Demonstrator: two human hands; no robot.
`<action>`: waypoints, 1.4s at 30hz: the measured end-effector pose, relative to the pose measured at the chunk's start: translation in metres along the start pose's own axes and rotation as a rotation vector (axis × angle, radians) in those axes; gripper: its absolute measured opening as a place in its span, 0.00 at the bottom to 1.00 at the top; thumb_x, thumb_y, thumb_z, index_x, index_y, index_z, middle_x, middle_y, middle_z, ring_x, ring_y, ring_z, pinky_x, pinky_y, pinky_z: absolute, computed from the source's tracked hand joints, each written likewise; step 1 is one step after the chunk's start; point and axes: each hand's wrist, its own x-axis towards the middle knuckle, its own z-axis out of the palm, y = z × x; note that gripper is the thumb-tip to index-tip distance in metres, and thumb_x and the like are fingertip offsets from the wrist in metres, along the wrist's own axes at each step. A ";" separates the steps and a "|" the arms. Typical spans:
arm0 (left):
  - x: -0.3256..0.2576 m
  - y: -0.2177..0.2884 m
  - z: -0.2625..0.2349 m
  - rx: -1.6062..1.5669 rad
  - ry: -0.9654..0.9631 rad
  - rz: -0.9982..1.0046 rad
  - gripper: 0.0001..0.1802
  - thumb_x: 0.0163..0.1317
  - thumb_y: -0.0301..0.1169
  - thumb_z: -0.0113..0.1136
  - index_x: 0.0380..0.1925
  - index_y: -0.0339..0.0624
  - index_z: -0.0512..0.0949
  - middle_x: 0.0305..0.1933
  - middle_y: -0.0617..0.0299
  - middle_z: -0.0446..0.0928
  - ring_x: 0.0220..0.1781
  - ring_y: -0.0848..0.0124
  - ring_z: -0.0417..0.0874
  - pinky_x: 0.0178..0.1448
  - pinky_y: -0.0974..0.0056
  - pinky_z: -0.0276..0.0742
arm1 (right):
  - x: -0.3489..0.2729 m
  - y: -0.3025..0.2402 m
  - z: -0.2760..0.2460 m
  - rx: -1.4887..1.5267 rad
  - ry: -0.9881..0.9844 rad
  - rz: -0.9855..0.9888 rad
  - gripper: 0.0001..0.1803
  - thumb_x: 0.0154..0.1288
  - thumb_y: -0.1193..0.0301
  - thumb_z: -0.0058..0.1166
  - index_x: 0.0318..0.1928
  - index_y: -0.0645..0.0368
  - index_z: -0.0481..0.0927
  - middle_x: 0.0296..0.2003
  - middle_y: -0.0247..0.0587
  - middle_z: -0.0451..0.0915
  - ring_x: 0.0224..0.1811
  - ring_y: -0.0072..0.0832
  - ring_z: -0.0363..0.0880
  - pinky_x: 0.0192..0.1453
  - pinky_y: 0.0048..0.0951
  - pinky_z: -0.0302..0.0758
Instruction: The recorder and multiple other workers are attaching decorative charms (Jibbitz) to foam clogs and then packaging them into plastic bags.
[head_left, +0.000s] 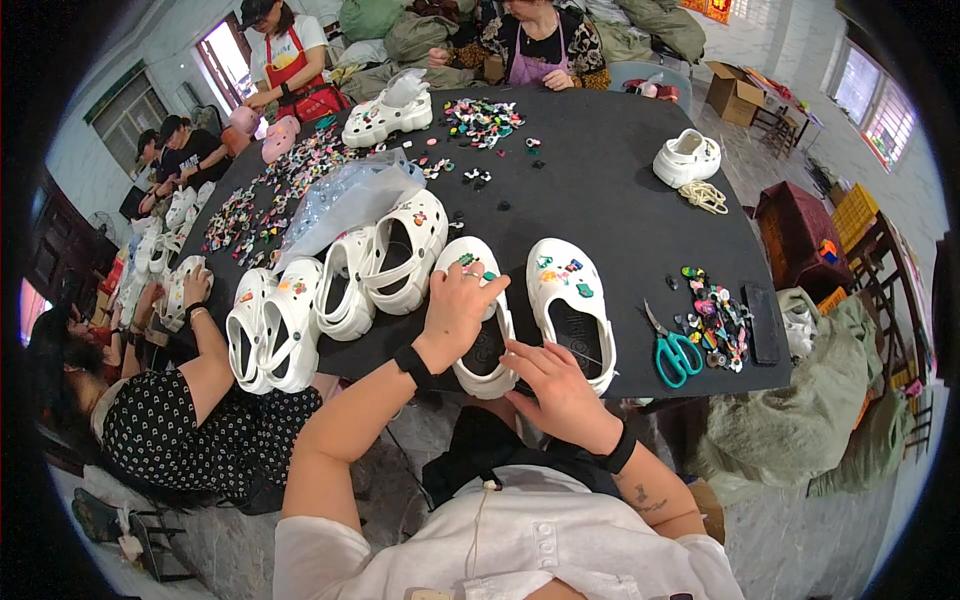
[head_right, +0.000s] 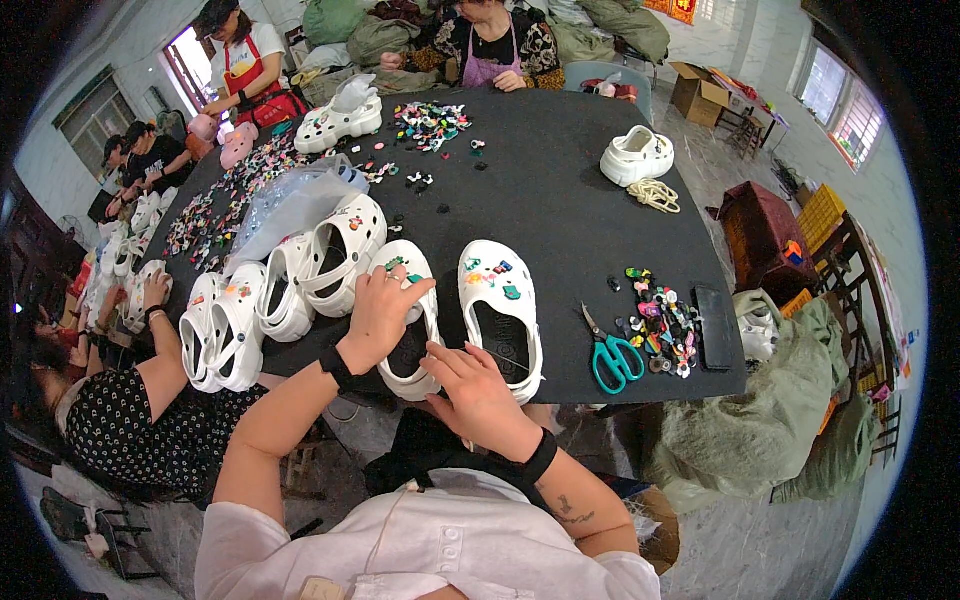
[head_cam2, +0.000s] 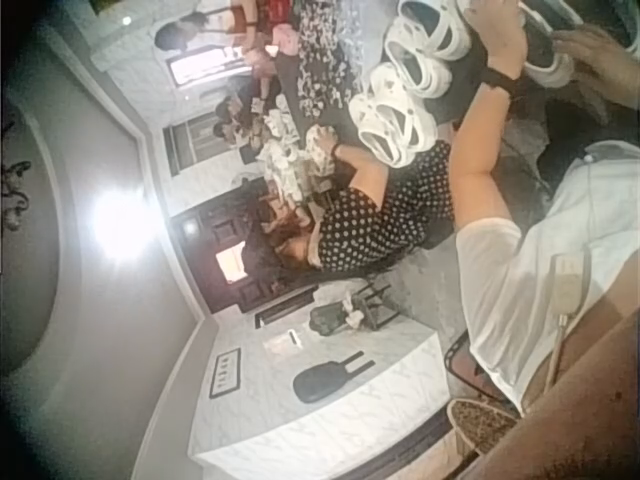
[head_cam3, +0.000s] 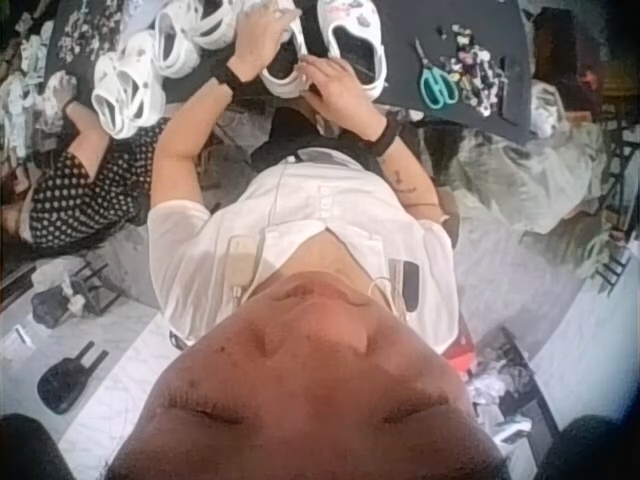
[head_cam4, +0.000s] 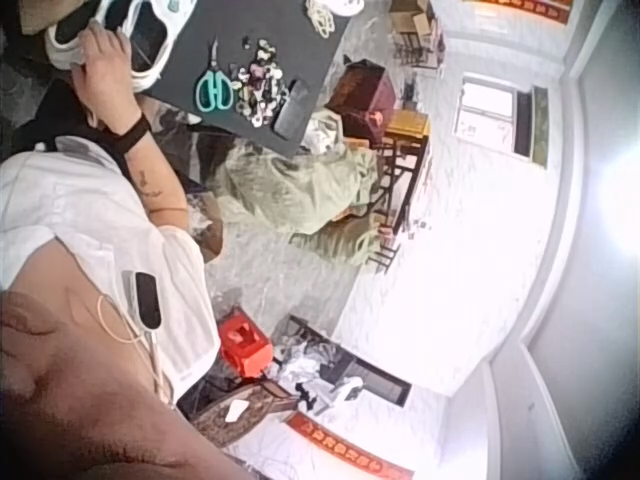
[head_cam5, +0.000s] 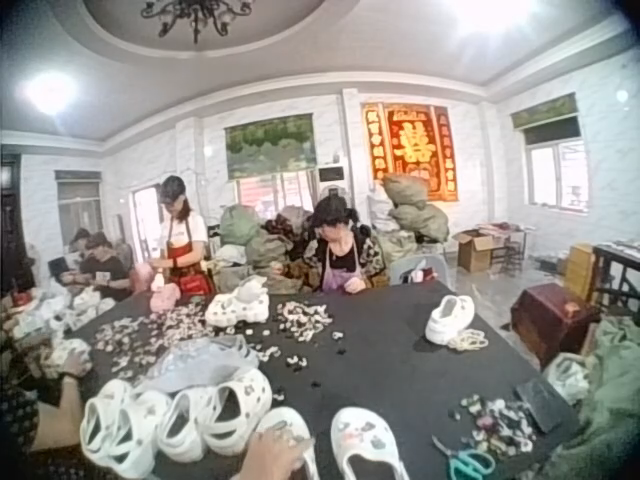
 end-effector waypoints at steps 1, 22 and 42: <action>0.000 0.001 0.001 0.034 -0.002 0.014 0.33 0.50 0.24 0.63 0.60 0.56 0.75 0.48 0.54 0.73 0.49 0.53 0.73 0.50 0.50 0.67 | 0.000 0.000 0.000 -0.004 -0.008 0.007 0.26 0.56 0.72 0.64 0.56 0.57 0.73 0.60 0.44 0.73 0.61 0.40 0.73 0.69 0.46 0.64; 0.004 -0.052 -0.011 -0.464 -0.326 -0.105 0.52 0.33 0.38 0.75 0.67 0.59 0.69 0.76 0.46 0.54 0.77 0.41 0.49 0.77 0.45 0.51 | 0.006 0.000 -0.006 -0.004 -0.044 -0.002 0.27 0.55 0.69 0.66 0.55 0.57 0.75 0.60 0.44 0.74 0.59 0.39 0.76 0.67 0.44 0.65; 0.004 -0.012 0.001 -0.179 -0.051 -0.131 0.29 0.44 0.20 0.62 0.52 0.47 0.72 0.63 0.45 0.71 0.58 0.38 0.75 0.48 0.47 0.82 | 0.010 -0.005 0.007 -0.125 -0.007 -0.031 0.25 0.51 0.69 0.67 0.50 0.58 0.75 0.54 0.41 0.76 0.54 0.38 0.76 0.60 0.40 0.66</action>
